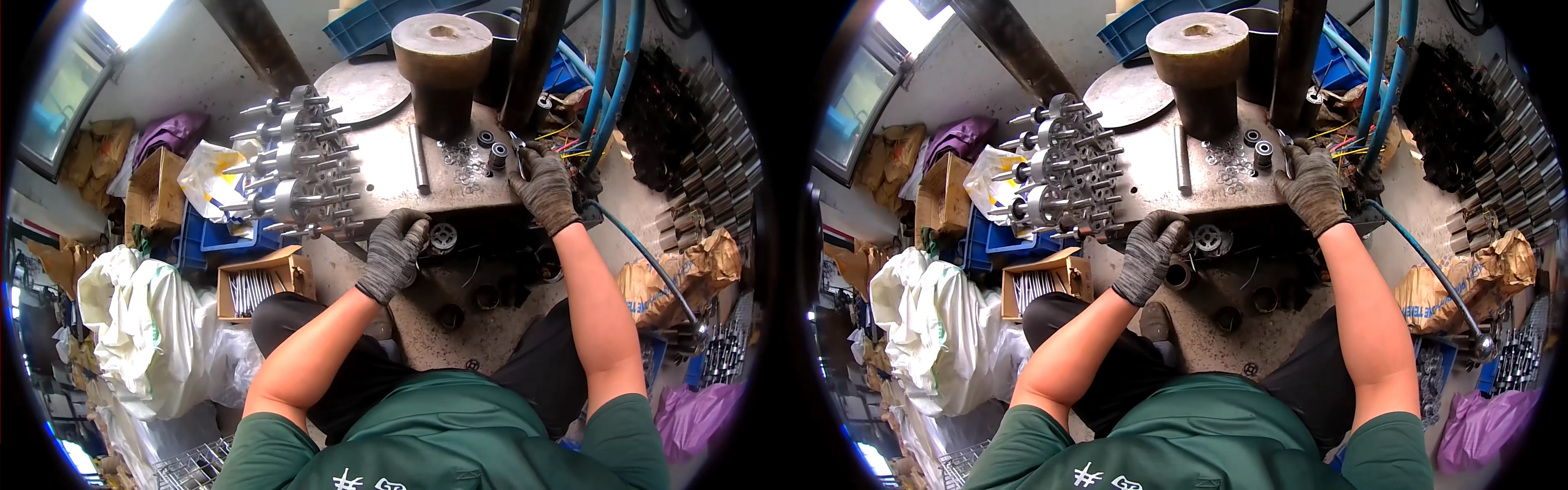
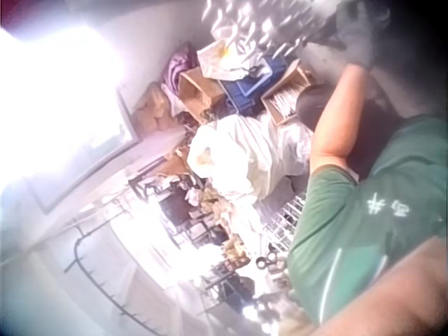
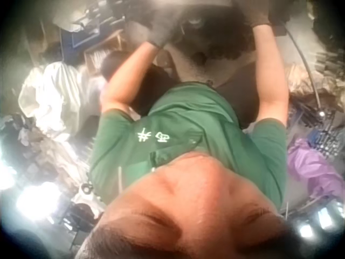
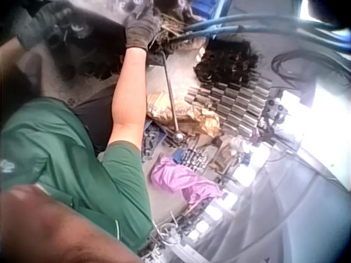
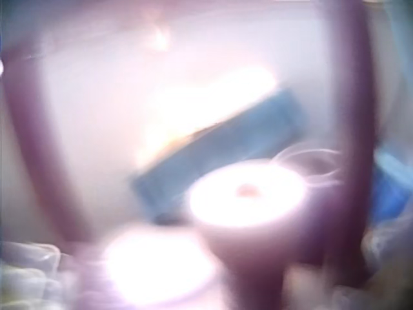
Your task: The person assembles metal components using a press machine. The person picks up metal parts, places them into a press jig, operates the press, and places the finished assemblies into a blue bin.
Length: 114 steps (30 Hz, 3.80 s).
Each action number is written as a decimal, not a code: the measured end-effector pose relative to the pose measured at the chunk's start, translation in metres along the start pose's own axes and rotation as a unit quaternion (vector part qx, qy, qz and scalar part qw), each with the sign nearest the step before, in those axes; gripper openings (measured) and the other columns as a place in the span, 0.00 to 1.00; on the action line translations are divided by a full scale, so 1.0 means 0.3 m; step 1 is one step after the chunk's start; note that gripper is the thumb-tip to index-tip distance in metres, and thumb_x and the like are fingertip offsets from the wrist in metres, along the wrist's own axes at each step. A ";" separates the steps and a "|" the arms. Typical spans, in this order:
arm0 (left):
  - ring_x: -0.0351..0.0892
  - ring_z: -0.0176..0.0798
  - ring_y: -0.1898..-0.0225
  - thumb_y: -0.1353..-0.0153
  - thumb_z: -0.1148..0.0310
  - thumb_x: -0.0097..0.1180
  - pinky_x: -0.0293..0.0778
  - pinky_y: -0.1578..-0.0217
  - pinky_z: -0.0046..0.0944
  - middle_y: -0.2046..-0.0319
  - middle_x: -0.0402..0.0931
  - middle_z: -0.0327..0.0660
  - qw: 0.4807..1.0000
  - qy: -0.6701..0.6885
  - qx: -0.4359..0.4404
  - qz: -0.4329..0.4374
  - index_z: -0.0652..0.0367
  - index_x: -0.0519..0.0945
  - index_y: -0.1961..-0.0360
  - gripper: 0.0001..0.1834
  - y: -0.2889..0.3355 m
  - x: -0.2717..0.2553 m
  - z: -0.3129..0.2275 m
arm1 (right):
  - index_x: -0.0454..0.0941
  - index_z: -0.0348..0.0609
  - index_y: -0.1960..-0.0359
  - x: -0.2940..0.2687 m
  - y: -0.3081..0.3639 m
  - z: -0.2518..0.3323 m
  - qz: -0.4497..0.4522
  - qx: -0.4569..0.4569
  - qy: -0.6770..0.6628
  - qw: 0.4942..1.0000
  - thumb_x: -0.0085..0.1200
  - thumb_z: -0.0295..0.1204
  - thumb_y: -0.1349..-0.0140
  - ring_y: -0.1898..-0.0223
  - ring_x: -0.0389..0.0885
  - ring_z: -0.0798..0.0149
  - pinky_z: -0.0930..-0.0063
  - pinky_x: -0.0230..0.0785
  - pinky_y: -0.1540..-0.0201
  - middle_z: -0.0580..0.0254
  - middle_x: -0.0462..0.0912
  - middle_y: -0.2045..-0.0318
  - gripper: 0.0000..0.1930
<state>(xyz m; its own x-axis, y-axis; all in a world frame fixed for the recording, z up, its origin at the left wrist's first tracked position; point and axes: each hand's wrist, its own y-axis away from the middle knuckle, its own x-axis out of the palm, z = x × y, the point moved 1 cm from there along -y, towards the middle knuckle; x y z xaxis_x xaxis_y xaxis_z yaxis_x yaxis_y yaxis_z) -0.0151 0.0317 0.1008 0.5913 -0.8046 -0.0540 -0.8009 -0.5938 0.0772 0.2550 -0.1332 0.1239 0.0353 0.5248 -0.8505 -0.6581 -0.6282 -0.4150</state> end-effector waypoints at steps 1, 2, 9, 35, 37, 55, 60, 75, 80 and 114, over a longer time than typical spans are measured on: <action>0.80 0.30 0.63 0.27 0.70 0.59 0.79 0.57 0.33 0.61 0.82 0.39 1.000 -0.025 0.014 -0.003 0.64 0.83 0.51 0.09 -0.001 0.001 -0.003 | 0.86 0.40 0.46 0.000 0.000 0.001 -0.002 -0.003 -0.003 1.000 0.67 0.36 0.46 0.43 0.80 0.43 0.54 0.73 0.36 0.47 0.84 0.44 0.24; 0.80 0.29 0.62 0.27 0.70 0.59 0.79 0.57 0.32 0.61 0.82 0.39 0.998 -0.049 0.027 -0.007 0.63 0.83 0.50 0.10 -0.001 0.003 -0.008 | 0.86 0.40 0.46 0.002 0.000 -0.002 -0.003 -0.007 -0.006 1.000 0.67 0.36 0.45 0.43 0.80 0.43 0.54 0.73 0.36 0.47 0.84 0.44 0.24; 0.84 0.50 0.53 0.34 0.70 0.64 0.80 0.50 0.47 0.51 0.81 0.50 0.873 -0.392 0.288 -0.033 0.61 0.83 0.45 0.17 -0.039 0.084 -0.076 | 0.84 0.37 0.45 0.031 -0.018 -0.031 -0.041 0.046 -0.181 0.981 0.69 0.32 0.44 0.49 0.84 0.47 0.61 0.76 0.41 0.47 0.85 0.47 0.24; 0.87 0.38 0.58 0.32 0.69 0.65 0.85 0.61 0.34 0.61 0.86 0.44 0.956 0.244 -0.135 0.095 0.62 0.79 0.56 0.10 -0.022 0.085 -0.123 | 0.70 0.46 0.26 -0.350 0.288 0.191 0.202 0.104 -0.592 0.773 0.69 0.26 0.46 0.50 0.82 0.65 0.73 0.76 0.47 0.60 0.79 0.42 0.41; 0.87 0.39 0.58 0.32 0.68 0.65 0.85 0.61 0.34 0.60 0.86 0.45 0.927 0.326 -0.157 0.099 0.61 0.79 0.56 0.10 -0.009 0.092 -0.156 | 0.75 0.43 0.34 -0.369 0.286 0.237 0.162 -0.025 -0.328 0.930 0.64 0.22 0.52 0.46 0.81 0.54 0.63 0.73 0.41 0.56 0.80 0.45 0.37; 0.85 0.42 0.64 0.32 0.69 0.62 0.83 0.65 0.37 0.68 0.81 0.43 0.895 0.390 -0.168 0.136 0.56 0.76 0.61 0.06 -0.031 0.105 -0.117 | 0.86 0.46 0.48 -0.332 0.228 0.255 0.061 -0.264 -0.124 0.954 0.61 0.22 0.61 0.53 0.82 0.50 0.53 0.73 0.53 0.58 0.85 0.54 0.30; 0.87 0.41 0.64 0.30 0.68 0.61 0.85 0.61 0.37 0.68 0.83 0.43 0.940 0.283 -0.147 0.118 0.57 0.78 0.58 0.06 -0.026 0.118 -0.145 | 0.85 0.45 0.46 -0.327 0.225 0.229 0.099 -0.262 -0.113 0.953 0.62 0.22 0.60 0.52 0.83 0.48 0.53 0.76 0.50 0.55 0.85 0.52 0.31; 0.63 0.61 0.26 0.36 0.59 0.63 0.59 0.26 0.57 0.29 0.67 0.58 0.769 -0.555 0.316 0.030 0.62 0.73 0.31 0.34 -0.184 0.272 -0.055 | 0.82 0.38 0.43 -0.359 0.238 0.054 0.031 -0.039 -0.278 0.959 0.54 0.15 0.49 0.63 0.83 0.57 0.68 0.77 0.57 0.53 0.83 0.60 0.28; 0.78 0.53 0.36 0.36 0.65 0.61 0.70 0.34 0.54 0.38 0.81 0.47 0.734 -0.531 0.423 -0.018 0.57 0.82 0.40 0.22 -0.183 0.239 0.014 | 0.82 0.39 0.43 -0.377 0.260 0.050 0.034 -0.037 -0.258 0.965 0.53 0.15 0.49 0.66 0.80 0.61 0.70 0.75 0.60 0.57 0.81 0.63 0.28; 0.83 0.38 0.60 0.30 0.81 0.56 0.79 0.57 0.35 0.60 0.84 0.42 0.927 -0.231 0.292 -0.050 0.58 0.85 0.50 0.11 -0.294 0.171 -0.152 | 0.79 0.39 0.35 -0.296 0.227 0.095 0.081 0.151 -0.476 0.862 0.57 0.18 0.43 0.58 0.79 0.74 0.78 0.76 0.53 0.66 0.84 0.55 0.30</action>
<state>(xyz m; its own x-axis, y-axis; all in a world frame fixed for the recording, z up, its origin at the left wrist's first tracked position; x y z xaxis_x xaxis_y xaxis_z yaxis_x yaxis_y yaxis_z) 0.0901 0.0427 0.1366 0.6698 -0.5810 -0.4624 -0.7386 -0.4571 -0.4955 0.1854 -0.2063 0.1804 -0.6146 0.7684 -0.1781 -0.7672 -0.6348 -0.0914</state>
